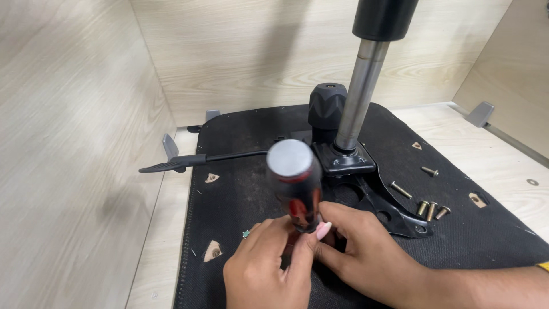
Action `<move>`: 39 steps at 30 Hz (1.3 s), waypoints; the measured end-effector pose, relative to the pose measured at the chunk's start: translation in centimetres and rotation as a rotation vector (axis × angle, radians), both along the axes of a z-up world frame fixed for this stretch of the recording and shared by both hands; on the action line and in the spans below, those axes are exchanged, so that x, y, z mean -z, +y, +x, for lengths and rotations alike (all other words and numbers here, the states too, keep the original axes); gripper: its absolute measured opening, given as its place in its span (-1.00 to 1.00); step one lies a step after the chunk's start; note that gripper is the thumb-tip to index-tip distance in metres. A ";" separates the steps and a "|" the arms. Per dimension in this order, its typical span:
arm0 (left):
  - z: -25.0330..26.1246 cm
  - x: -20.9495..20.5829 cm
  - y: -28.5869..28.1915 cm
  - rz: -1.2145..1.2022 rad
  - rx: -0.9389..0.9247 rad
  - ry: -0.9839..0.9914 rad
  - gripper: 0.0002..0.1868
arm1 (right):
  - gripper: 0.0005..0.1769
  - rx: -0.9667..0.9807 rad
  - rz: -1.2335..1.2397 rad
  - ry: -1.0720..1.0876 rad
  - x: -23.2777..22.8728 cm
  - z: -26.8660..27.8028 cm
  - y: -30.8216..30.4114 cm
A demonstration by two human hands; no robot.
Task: The person uses a screwdriver to tighten screws into the underside of an office chair base, securing the metal mounting plate to the chair. The person works on multiple screw holes around the base while the chair remains upside down.
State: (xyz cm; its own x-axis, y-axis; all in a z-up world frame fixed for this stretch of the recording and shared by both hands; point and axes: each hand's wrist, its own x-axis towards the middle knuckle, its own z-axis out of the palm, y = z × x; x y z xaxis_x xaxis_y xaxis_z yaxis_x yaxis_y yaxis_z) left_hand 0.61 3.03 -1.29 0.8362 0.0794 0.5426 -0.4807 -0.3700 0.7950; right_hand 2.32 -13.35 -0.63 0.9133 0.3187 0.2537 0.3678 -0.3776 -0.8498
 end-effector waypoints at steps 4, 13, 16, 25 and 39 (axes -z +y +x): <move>0.1 1.1 0.0 0.053 0.023 -0.112 -0.84 | -0.72 0.027 -0.058 -0.029 0.6 0.3 -0.6; 0.6 1.4 -0.1 0.076 -0.054 -0.206 -0.85 | -0.80 -0.045 -0.078 -0.128 0.3 0.0 -0.5; 0.8 1.3 -0.1 0.090 -0.054 -0.233 -0.83 | -0.84 -0.069 -0.108 -0.244 0.0 0.2 -0.6; 1.0 1.3 0.5 0.098 -0.058 -0.218 -0.79 | -0.79 -0.098 -0.063 -0.229 0.1 0.6 -0.3; -0.8 -0.7 0.1 0.098 0.006 -0.212 -0.87 | -0.71 0.016 -0.164 -0.250 -0.8 0.0 -0.5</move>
State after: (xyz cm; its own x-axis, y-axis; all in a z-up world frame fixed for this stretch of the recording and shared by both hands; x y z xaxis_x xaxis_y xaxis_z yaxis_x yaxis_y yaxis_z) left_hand -0.15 3.09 -0.57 0.7031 0.0132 0.7110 -0.6354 -0.4374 0.6364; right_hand 2.32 -13.84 0.15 0.8343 0.3596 0.4180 0.5508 -0.5097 -0.6609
